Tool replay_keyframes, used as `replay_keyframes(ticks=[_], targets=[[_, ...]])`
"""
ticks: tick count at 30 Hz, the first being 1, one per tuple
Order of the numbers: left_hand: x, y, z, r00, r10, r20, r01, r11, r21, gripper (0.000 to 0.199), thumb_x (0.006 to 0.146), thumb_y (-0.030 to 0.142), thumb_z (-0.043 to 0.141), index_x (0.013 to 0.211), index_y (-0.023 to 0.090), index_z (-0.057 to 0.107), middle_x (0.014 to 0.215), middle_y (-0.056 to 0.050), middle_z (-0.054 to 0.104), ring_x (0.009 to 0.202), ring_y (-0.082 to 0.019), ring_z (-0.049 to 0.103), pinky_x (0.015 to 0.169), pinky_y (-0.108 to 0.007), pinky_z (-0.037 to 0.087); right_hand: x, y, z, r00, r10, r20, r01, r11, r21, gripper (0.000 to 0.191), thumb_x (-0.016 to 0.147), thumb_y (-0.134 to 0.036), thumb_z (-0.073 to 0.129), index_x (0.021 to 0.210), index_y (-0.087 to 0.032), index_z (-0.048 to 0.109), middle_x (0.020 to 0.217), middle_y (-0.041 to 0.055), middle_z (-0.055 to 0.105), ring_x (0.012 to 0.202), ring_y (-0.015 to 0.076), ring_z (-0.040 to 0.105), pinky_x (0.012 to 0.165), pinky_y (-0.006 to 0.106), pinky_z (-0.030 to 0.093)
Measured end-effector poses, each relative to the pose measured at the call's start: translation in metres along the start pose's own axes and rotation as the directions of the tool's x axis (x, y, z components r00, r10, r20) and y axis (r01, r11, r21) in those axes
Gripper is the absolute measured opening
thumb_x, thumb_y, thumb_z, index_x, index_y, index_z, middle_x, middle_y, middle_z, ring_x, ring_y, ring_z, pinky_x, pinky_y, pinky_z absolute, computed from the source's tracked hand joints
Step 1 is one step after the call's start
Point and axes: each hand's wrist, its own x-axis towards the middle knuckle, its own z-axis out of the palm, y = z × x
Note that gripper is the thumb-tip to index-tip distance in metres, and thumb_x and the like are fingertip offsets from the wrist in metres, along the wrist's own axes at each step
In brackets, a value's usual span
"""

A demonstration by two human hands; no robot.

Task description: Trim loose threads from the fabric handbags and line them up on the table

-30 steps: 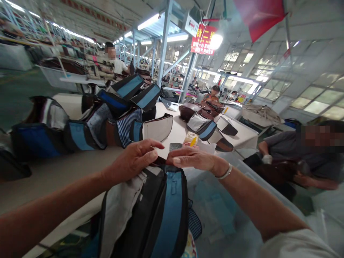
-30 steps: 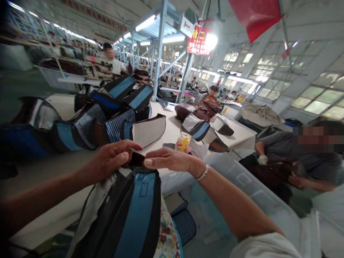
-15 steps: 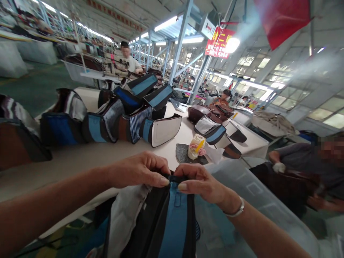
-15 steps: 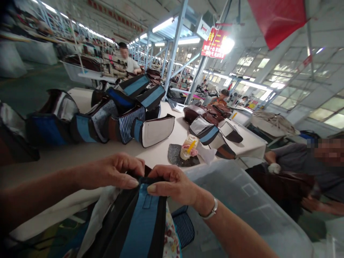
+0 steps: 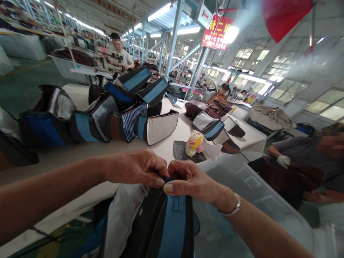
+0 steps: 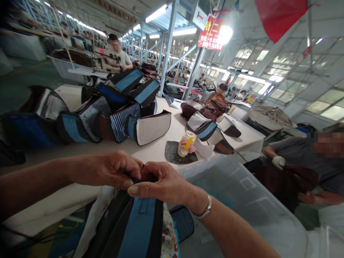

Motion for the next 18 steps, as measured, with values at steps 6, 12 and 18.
replay_keyframes(ticks=[6, 12, 18], targets=[[0.003, 0.003, 0.000, 0.995, -0.090, -0.043, 0.089, 0.996, -0.015, 0.030, 0.088, 0.045, 0.070, 0.089, 0.015, 0.071, 0.087, -0.002, 0.059, 0.085, -0.019, 0.051, 0.076, -0.026, 0.041, 0.006, 0.008, 0.002, 1.000, 0.015, -0.010, -0.014, 0.999, 0.043, 0.043, 0.082, -0.049, 0.077, 0.074, -0.015, 0.053, 0.066, -0.0054, 0.038, 0.061, 0.0078, 0.030, 0.055, 0.026, 0.018], [0.004, 0.006, 0.001, 0.983, -0.163, -0.079, 0.156, 0.984, -0.085, 0.020, 0.081, 0.035, 0.069, 0.080, 0.015, 0.068, 0.079, -0.001, 0.056, 0.081, -0.018, 0.049, 0.071, -0.026, 0.038, 0.006, 0.016, 0.002, 0.997, 0.056, -0.048, -0.051, 0.992, 0.114, 0.022, 0.075, -0.033, 0.072, 0.073, -0.015, 0.058, 0.063, -0.0052, 0.039, 0.060, 0.0084, 0.028, 0.055, 0.027, 0.019], [0.004, 0.003, 0.001, 0.985, -0.154, -0.079, 0.144, 0.982, -0.125, 0.029, 0.080, 0.042, 0.070, 0.078, 0.014, 0.064, 0.071, 0.001, 0.048, 0.068, -0.014, 0.039, 0.059, -0.026, 0.028, 0.008, 0.019, 0.005, 0.996, 0.053, -0.068, -0.042, 0.987, 0.152, 0.022, 0.074, -0.032, 0.073, 0.077, -0.014, 0.062, 0.066, -0.0043, 0.044, 0.062, 0.0085, 0.031, 0.057, 0.026, 0.020]])
